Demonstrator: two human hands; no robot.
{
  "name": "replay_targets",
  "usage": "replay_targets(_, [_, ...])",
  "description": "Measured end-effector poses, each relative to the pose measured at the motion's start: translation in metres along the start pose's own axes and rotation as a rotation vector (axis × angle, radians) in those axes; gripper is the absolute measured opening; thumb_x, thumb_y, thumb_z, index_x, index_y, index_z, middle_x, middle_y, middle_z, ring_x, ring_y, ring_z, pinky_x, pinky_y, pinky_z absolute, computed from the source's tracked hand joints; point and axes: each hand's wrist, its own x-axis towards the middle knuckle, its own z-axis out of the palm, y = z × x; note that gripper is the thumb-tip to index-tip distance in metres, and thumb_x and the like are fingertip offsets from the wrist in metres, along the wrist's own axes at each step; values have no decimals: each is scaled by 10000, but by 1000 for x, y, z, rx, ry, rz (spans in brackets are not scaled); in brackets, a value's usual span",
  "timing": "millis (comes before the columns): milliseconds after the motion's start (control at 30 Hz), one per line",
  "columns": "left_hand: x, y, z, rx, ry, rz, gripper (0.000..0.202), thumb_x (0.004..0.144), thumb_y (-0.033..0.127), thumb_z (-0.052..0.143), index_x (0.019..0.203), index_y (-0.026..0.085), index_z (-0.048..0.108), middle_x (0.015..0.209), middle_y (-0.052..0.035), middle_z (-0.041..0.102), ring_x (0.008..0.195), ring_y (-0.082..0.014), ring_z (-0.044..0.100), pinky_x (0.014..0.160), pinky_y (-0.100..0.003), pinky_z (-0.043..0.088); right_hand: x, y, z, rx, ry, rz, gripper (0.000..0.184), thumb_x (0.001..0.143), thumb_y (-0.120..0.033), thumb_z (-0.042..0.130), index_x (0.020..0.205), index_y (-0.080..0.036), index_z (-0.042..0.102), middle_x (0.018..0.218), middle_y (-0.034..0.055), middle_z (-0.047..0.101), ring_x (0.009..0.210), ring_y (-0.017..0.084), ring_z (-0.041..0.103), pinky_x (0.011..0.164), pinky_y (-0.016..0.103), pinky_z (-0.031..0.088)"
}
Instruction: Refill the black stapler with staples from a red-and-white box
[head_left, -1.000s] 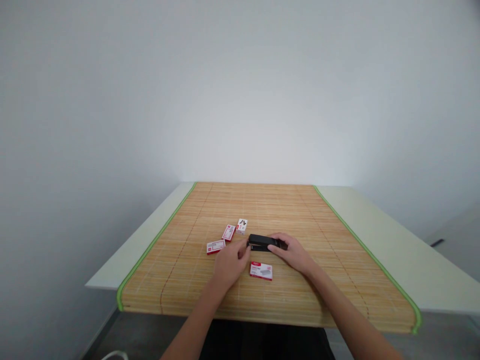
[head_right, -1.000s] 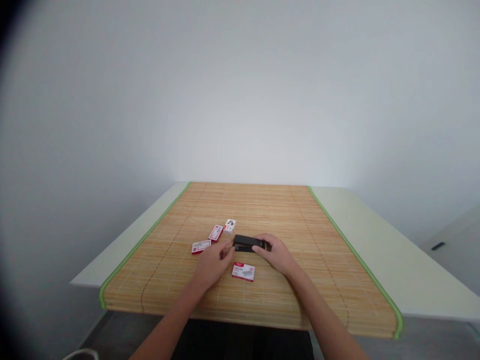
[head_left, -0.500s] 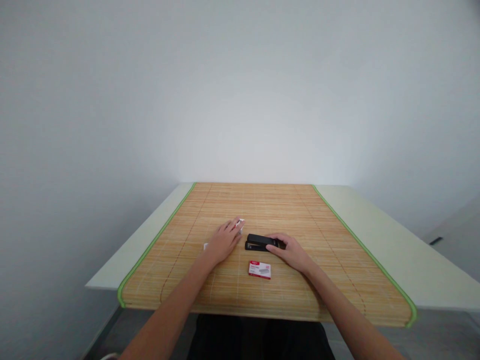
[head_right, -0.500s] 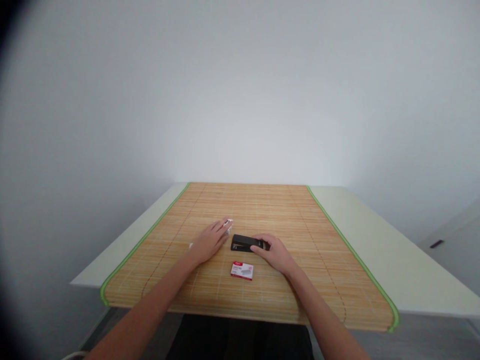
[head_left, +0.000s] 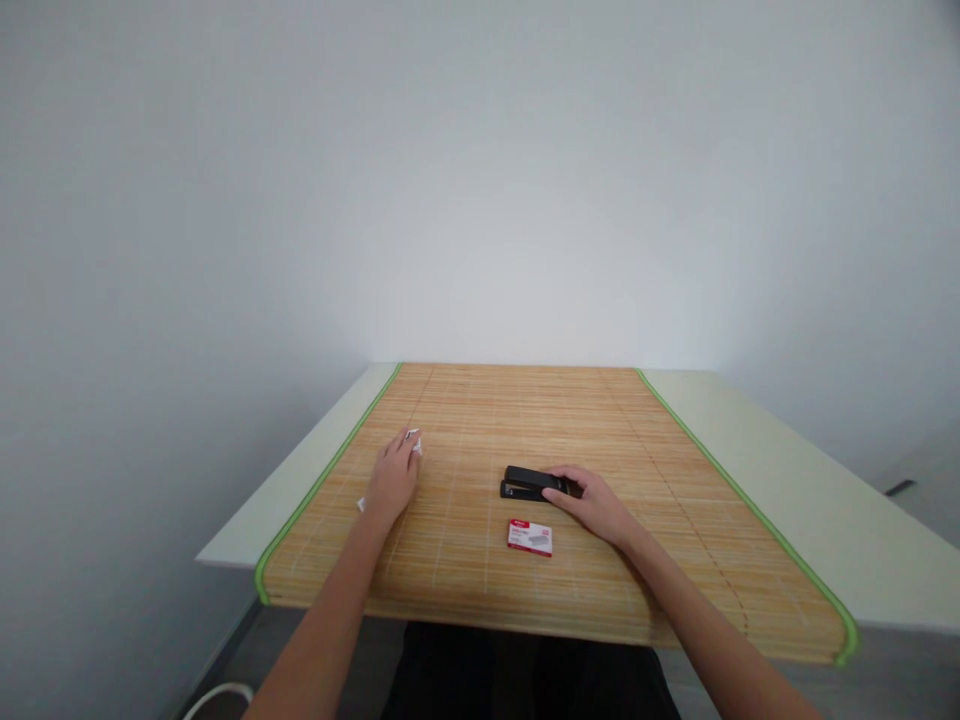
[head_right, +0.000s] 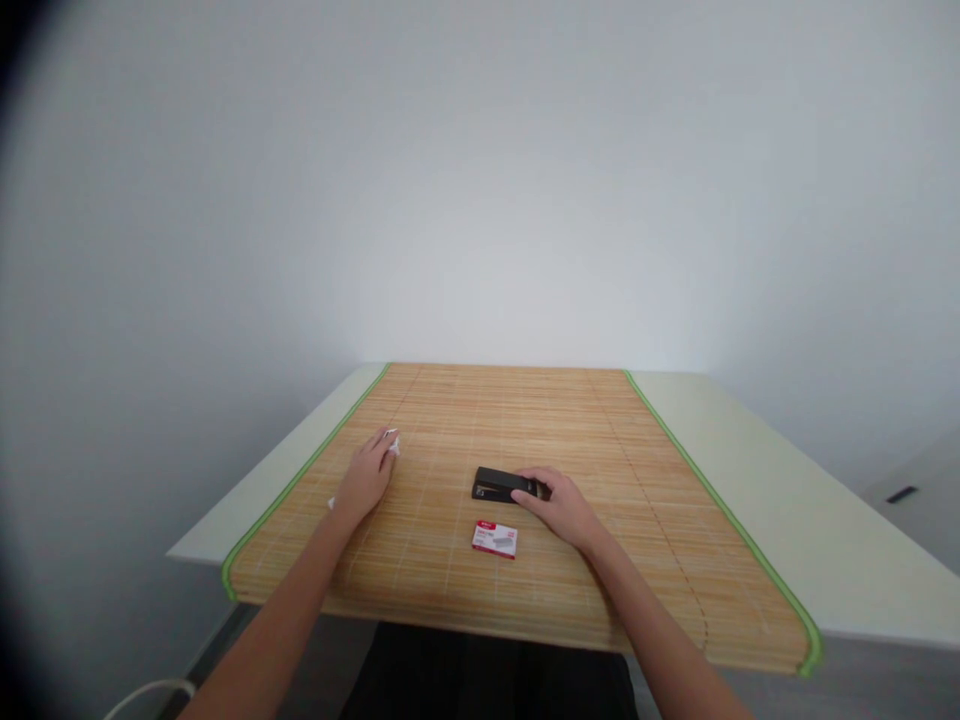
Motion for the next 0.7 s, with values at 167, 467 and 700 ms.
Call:
replay_targets(167, [4,2,8,-57,43,-49,440,957,214,453,1360,217,628,1510,-84,532,1407,-275,477,1203,-506,360,0,-4,0,9,-9,26,415,890,-550,666,1205,-287,726,1174,71,750,1024,290,688,937,464,537])
replay_targets(467, [2,2,-25,-157,68,-77,459,1007,293,361,1411,227,568,1496,-56,552,1402,-235,490,1204,-461,366,0,-7,-1,34,3,-14,370,894,-511,678,1192,-297,732,1203,56,743,1073,277,680,955,438,526])
replay_targets(700, [-17,11,-22,122,-146,115,584,992,444,505,1537,251,417,1619,-100,381,1462,-289,385,1212,-485,304,0,-7,-1,45,-10,3,383,895,-516,677,1199,-287,727,1222,61,735,1074,275,679,949,435,527])
